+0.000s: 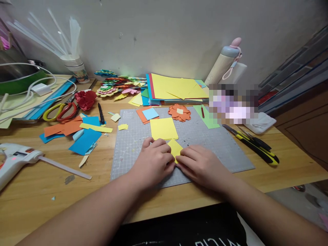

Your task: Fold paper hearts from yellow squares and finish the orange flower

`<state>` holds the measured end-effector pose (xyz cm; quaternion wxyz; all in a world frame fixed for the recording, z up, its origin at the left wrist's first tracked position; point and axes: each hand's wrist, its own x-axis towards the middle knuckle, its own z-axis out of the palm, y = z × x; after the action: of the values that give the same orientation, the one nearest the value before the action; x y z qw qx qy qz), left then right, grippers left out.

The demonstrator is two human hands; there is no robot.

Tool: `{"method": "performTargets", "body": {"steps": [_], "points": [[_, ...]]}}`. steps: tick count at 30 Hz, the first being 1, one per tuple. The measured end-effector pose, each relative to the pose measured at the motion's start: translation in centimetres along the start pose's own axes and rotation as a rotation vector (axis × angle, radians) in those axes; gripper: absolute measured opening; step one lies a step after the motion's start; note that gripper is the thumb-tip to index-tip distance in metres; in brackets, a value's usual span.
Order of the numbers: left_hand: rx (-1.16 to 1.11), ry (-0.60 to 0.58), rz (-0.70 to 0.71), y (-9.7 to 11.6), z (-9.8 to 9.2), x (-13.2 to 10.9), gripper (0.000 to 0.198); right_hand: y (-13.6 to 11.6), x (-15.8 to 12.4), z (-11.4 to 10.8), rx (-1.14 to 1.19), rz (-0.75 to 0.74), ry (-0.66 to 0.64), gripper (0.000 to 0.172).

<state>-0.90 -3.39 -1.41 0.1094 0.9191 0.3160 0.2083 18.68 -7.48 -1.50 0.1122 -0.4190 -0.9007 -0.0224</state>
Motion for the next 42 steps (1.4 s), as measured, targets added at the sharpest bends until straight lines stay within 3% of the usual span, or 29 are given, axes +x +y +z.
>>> {"method": "performTargets", "body": {"steps": [10, 15, 21, 27, 37, 42], "points": [[-0.057, 0.196, 0.084, 0.1, -1.0, -0.3, 0.015, 0.1, 0.7, -0.8, 0.173, -0.064, 0.275, 0.010], [-0.180, 0.210, -0.008, 0.5, -1.8, -0.4, 0.009, -0.6, 1.7, -2.1, 0.335, -0.020, 0.254, 0.010], [-0.253, 0.081, 0.036, 0.8, -2.0, -0.1, 0.012, -1.9, 2.5, -3.0, 0.435, 0.058, 0.116, 0.016], [-0.314, 0.050, -0.009, 0.9, -2.9, -0.1, 0.010, -1.9, 2.6, -3.9, 0.448, 0.089, 0.104, 0.015], [-0.347, 0.087, -0.002, 1.1, -3.5, -0.2, 0.010, -1.9, 2.7, -4.6, 0.446, 0.060, 0.122, 0.019], [-0.480, 0.187, -0.157, 0.7, -4.3, -0.3, 0.012, -0.9, 2.2, -5.3, 0.516, 0.174, 0.190, 0.017]]}}
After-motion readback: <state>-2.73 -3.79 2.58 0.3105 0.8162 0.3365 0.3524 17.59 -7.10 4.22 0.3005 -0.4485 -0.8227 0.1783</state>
